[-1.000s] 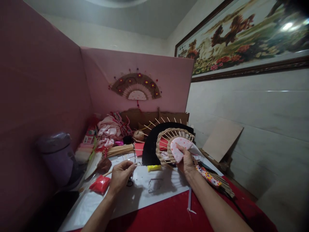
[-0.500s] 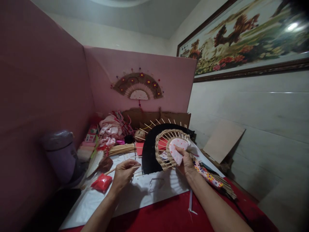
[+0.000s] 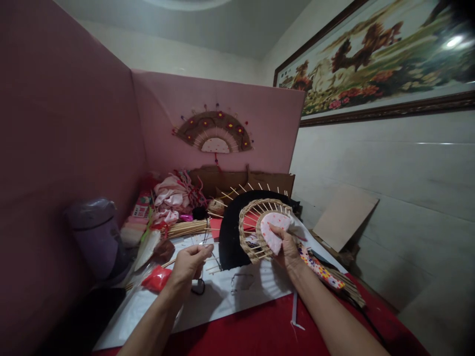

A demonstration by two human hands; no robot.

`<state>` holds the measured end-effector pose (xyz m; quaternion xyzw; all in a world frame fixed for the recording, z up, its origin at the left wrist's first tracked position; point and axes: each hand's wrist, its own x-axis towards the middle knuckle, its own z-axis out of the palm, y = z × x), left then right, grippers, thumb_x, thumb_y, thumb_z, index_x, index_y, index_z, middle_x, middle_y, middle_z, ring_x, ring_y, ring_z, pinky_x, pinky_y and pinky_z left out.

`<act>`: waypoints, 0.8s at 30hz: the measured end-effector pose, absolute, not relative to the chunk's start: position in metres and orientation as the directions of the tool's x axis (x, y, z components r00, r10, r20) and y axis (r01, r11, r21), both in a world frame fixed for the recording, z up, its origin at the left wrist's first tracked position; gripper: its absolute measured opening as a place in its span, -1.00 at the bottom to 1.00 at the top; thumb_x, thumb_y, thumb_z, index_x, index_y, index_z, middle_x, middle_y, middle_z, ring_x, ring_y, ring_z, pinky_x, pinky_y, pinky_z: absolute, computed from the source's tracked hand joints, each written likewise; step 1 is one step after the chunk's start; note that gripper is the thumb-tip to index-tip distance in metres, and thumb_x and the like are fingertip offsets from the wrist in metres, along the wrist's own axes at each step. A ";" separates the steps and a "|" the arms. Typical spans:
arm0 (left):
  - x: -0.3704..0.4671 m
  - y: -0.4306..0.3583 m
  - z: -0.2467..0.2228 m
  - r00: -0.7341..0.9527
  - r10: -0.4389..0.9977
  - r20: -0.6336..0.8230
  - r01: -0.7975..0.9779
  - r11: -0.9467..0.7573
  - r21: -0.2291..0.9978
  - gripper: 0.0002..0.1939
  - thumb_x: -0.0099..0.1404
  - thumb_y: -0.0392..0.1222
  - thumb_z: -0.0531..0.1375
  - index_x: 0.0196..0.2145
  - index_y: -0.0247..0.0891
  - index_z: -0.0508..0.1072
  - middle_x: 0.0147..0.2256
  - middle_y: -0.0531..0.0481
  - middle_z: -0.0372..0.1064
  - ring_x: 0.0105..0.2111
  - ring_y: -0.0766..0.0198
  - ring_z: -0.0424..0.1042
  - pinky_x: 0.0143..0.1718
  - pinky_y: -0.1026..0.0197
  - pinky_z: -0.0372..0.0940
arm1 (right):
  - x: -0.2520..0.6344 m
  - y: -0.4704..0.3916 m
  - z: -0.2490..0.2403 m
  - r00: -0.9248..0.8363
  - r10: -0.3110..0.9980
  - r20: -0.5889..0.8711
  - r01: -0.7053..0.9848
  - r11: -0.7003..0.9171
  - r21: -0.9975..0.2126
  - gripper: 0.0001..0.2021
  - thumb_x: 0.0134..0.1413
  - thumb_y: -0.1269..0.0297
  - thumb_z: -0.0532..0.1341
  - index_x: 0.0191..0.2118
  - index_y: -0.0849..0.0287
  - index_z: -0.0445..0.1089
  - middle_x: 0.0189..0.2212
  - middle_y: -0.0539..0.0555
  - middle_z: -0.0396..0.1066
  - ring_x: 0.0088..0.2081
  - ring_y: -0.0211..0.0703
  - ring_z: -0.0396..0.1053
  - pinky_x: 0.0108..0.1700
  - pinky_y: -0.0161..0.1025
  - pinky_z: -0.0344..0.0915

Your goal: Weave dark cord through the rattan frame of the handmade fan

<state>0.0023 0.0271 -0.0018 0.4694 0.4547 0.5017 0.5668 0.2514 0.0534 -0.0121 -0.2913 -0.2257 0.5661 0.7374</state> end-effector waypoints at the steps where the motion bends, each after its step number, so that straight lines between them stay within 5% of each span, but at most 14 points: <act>1: 0.001 0.027 -0.001 0.140 0.986 -0.093 -0.168 0.116 0.979 -0.61 -0.12 0.08 0.29 -0.64 -0.29 0.28 -0.80 0.28 -0.17 -0.77 0.54 -0.26 -0.73 0.37 -0.32 | 0.252 0.054 -0.013 0.257 0.966 -0.018 -0.716 0.178 -0.675 -0.70 -0.34 0.43 0.32 -0.32 0.25 0.38 -0.51 0.05 0.49 -0.41 -0.05 0.47 -0.35 -0.19 0.45; 5: -0.004 0.025 0.001 0.219 0.971 -0.093 -0.152 0.129 0.980 -0.61 -0.07 0.10 0.27 -0.58 -0.33 0.33 -0.77 0.28 -0.15 -0.75 0.55 -0.25 -0.71 0.37 -0.33 | 0.252 0.057 -0.014 0.274 0.961 -0.045 -0.731 0.177 -0.659 -0.69 -0.38 0.47 0.32 -0.34 0.25 0.38 -0.49 0.03 0.50 -0.39 -0.08 0.46 -0.35 -0.23 0.45; 10: -0.005 0.028 0.001 0.159 0.987 0.000 0.073 -0.012 0.997 -0.63 -0.14 0.05 0.30 -0.61 -0.35 0.39 -0.77 0.20 0.02 -0.73 0.51 -0.09 -0.69 0.37 -0.19 | 0.253 0.058 -0.015 0.303 0.952 -0.030 -0.686 0.196 -0.701 -0.71 -0.39 0.48 0.32 -0.36 0.25 0.39 -0.47 0.02 0.50 -0.40 -0.11 0.46 -0.34 -0.26 0.44; 19: -0.008 0.029 -0.002 0.129 0.894 0.430 0.385 -0.444 0.809 -0.83 0.00 -0.11 0.24 -0.58 -0.28 0.45 -0.57 0.04 0.31 -0.50 0.32 0.25 -0.45 0.28 0.13 | 0.257 0.058 -0.013 0.224 0.971 -0.084 -0.679 0.094 -0.728 -0.69 -0.40 0.48 0.31 -0.34 0.26 0.40 -0.50 0.07 0.50 -0.42 -0.06 0.47 -0.37 -0.23 0.43; 24: -0.007 0.028 -0.001 0.146 0.925 0.350 0.292 -0.379 0.878 -0.81 -0.04 -0.11 0.27 -0.61 -0.29 0.45 -0.61 0.04 0.31 -0.55 0.34 0.24 -0.49 0.29 0.14 | 0.251 0.050 -0.006 0.213 0.974 -0.077 -0.660 0.085 -0.746 -0.64 -0.41 0.48 0.32 -0.29 0.27 0.39 -0.50 0.07 0.50 -0.42 -0.04 0.47 -0.36 -0.21 0.44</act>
